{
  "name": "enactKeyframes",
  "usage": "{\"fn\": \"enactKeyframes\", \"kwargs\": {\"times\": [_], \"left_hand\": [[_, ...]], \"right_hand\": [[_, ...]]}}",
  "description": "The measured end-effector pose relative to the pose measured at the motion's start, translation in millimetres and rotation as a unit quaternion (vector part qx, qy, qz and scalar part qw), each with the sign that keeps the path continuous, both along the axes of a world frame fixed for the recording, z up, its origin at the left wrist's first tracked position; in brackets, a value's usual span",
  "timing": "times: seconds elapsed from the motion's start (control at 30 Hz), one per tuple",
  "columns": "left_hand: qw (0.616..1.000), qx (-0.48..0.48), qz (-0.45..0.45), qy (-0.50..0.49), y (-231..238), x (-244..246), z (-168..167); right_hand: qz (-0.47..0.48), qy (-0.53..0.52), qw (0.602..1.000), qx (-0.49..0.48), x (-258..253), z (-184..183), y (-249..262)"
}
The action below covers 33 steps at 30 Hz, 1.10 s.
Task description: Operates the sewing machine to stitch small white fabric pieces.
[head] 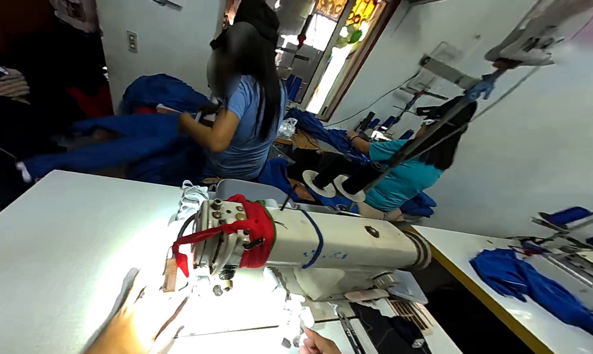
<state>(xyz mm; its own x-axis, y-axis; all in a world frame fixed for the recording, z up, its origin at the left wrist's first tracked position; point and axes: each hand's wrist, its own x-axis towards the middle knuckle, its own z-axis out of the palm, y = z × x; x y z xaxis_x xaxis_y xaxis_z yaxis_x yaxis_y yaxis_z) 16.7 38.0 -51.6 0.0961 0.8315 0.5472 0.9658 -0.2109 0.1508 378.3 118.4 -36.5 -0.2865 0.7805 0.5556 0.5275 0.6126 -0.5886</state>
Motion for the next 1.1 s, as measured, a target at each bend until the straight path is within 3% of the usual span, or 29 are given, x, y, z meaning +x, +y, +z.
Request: {"fn": "enactKeyframes", "kwargs": {"times": [0.07, 0.13, 0.23, 0.3, 0.37, 0.43, 0.5, 0.63, 0.73, 0.83, 0.9, 1.0, 1.1], "left_hand": [[0.997, 0.056, -0.054, 0.021, 0, 3, 4], [0.993, 0.037, -0.111, 0.009, 0, 13, 13], [0.981, -0.064, -0.179, -0.043, 2, 34, 17], [0.97, -0.089, -0.203, -0.101, 3, 55, 20], [0.967, -0.083, -0.202, -0.131, 8, 73, 26], [0.966, -0.075, -0.19, -0.156, 14, 90, 29], [0.963, -0.078, -0.186, -0.18, 21, 111, 33], [0.949, -0.165, -0.19, -0.191, 39, 154, 42], [0.94, -0.223, -0.181, -0.184, 49, 170, 44], [0.948, -0.181, -0.162, -0.207, 43, 166, 43], [0.952, -0.138, -0.135, -0.238, 31, 146, 41], [0.944, -0.148, -0.023, -0.295, 4, 98, 46], [0.946, -0.011, 0.116, -0.303, 5, 48, 39]], "right_hand": [[-0.008, -0.049, 0.998, 0.032, -6, 13, 16], [-0.027, -0.148, 0.988, 0.026, -18, 28, 33], [-0.052, -0.347, 0.929, -0.12, -48, 50, 51], [-0.055, -0.404, 0.893, -0.19, -64, 56, 62], [-0.057, -0.339, 0.918, -0.198, -61, 58, 71], [-0.043, -0.167, 0.97, -0.17, -41, 58, 76], [-0.014, 0.015, 0.993, -0.12, -20, 57, 78], [0.154, 0.222, 0.958, -0.099, 6, 66, 79], [0.199, 0.216, 0.955, -0.031, 19, 83, 82], [0.222, 0.272, 0.936, -0.021, 24, 109, 76], [0.253, 0.325, 0.906, -0.093, 18, 121, 61], [0.252, 0.331, 0.851, -0.32, -11, 116, 29], [0.215, 0.259, 0.761, -0.555, -57, 96, 15]]}}
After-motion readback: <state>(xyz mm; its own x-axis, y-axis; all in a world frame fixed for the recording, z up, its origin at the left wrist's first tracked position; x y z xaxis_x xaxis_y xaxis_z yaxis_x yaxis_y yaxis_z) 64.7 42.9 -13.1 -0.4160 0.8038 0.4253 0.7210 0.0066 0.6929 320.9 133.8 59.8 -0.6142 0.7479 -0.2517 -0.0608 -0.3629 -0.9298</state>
